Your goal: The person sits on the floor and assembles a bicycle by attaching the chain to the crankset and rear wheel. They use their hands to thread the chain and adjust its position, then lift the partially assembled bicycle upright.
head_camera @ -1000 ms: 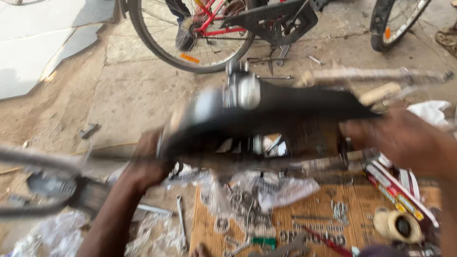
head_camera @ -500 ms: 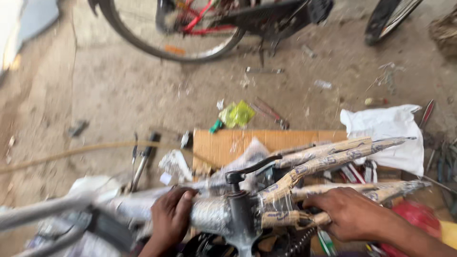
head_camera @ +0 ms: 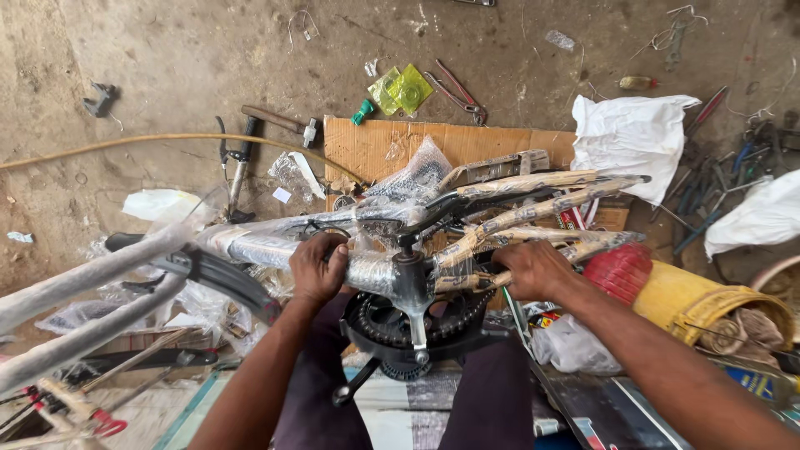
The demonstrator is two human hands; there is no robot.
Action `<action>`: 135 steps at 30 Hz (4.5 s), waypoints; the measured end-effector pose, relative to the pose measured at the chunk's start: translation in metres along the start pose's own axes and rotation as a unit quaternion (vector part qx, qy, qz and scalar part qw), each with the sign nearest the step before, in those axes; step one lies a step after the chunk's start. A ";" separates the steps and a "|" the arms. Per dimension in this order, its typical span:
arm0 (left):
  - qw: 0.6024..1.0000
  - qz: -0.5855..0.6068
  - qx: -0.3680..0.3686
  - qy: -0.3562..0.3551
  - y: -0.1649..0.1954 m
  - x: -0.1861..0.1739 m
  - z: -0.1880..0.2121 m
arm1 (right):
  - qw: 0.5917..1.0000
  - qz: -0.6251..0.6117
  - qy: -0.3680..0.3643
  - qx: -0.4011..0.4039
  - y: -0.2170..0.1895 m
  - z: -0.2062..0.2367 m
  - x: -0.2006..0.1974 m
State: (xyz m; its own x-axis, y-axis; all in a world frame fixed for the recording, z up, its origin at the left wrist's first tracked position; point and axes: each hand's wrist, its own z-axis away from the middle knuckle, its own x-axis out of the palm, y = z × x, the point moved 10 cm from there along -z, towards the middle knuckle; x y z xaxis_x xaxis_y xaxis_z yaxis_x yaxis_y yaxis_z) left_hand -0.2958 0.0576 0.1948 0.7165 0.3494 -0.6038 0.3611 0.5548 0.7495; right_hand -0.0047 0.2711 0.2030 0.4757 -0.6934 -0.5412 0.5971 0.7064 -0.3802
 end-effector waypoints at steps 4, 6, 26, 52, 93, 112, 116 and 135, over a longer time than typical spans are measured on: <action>1.000 -0.003 0.016 0.011 0.006 -0.005 -0.004 | 0.999 0.019 -0.027 0.031 0.001 0.000 -0.002; 1.000 0.000 0.025 0.019 0.009 -0.008 -0.005 | 0.998 0.032 -0.036 0.035 0.003 -0.002 -0.001; 0.982 -0.015 -0.038 0.185 0.024 -0.065 0.090 | 0.979 -0.115 0.168 0.032 0.026 0.022 0.007; 0.780 0.298 -0.310 0.454 -0.174 -0.338 0.323 | 0.955 0.273 -0.107 -0.044 -0.297 -0.090 -0.012; 0.830 0.199 -0.351 0.385 -0.215 -0.418 0.170 | 0.998 0.019 0.048 -0.026 -0.300 -0.070 -0.057; 0.825 0.197 -0.335 0.411 -0.202 -0.434 0.175 | 0.958 0.242 -0.131 0.082 -0.337 -0.116 -0.023; 0.765 0.405 -0.216 0.452 -0.213 -0.419 0.171 | 0.960 0.237 -0.131 0.077 -0.333 -0.118 -0.022; 0.866 -0.126 -0.294 0.385 -0.178 -0.377 0.278 | 0.952 0.244 -0.178 0.057 -0.318 -0.104 0.001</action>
State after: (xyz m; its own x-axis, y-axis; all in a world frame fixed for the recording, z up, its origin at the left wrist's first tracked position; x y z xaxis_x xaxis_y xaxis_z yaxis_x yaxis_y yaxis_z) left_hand -0.4641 -0.3832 0.3647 -0.0322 0.4354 -0.8996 -0.0810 0.8960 0.4366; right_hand -0.2615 0.0609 0.2454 0.8905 -0.3059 -0.3367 0.3061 0.9505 -0.0541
